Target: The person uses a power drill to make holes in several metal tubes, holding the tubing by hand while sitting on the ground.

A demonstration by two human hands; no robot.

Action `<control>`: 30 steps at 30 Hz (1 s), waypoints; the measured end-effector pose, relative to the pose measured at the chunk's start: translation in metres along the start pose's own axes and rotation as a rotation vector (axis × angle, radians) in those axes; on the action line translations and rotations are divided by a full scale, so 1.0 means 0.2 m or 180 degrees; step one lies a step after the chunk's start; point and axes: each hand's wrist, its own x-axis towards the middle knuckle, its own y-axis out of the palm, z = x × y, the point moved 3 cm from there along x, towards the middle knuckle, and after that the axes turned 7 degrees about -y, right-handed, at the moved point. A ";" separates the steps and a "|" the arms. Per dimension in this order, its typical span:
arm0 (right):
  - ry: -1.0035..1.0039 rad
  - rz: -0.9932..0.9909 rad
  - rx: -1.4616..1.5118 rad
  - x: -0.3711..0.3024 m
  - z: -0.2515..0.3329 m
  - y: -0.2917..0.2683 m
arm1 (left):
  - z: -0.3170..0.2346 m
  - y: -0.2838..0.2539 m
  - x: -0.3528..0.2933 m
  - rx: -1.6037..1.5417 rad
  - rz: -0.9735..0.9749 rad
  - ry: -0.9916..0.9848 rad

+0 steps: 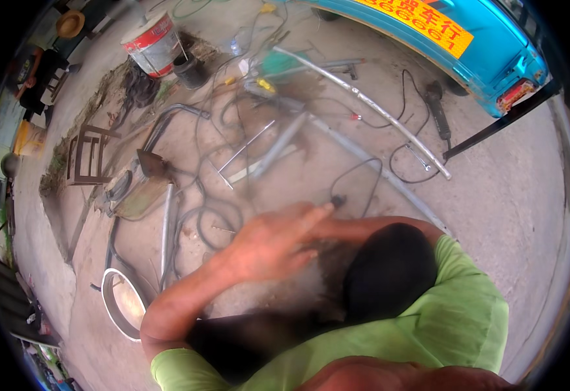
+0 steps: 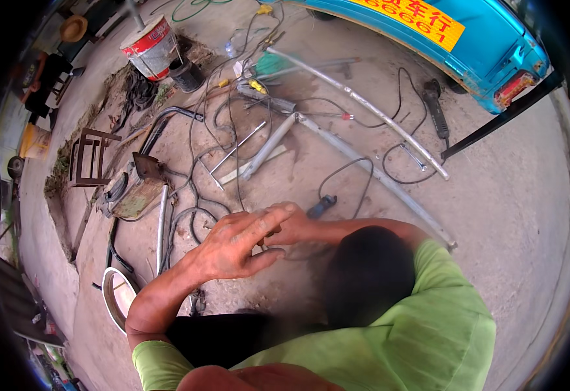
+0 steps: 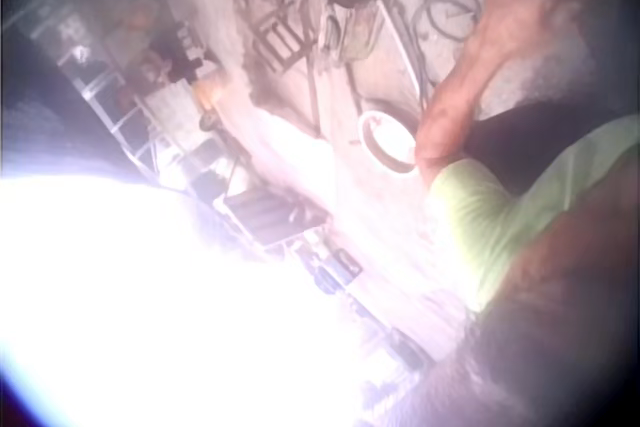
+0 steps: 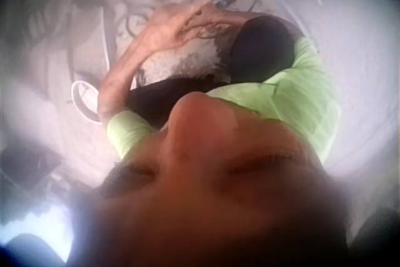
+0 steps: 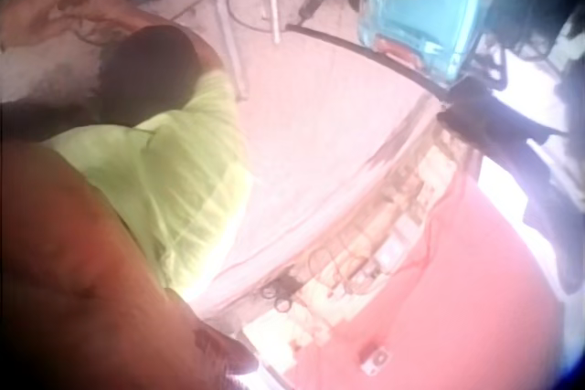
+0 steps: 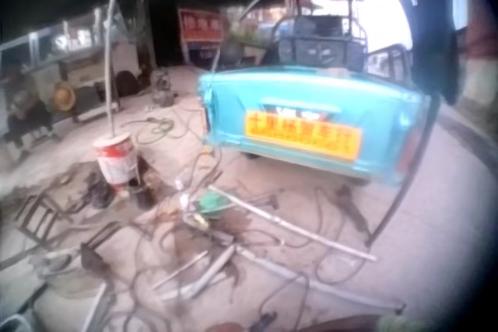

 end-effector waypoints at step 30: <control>0.0100 -0.0017 -0.0418 0.01 0.02 0.02 | 0.13 -0.05 -0.08 0.0095 0.0349 -0.0610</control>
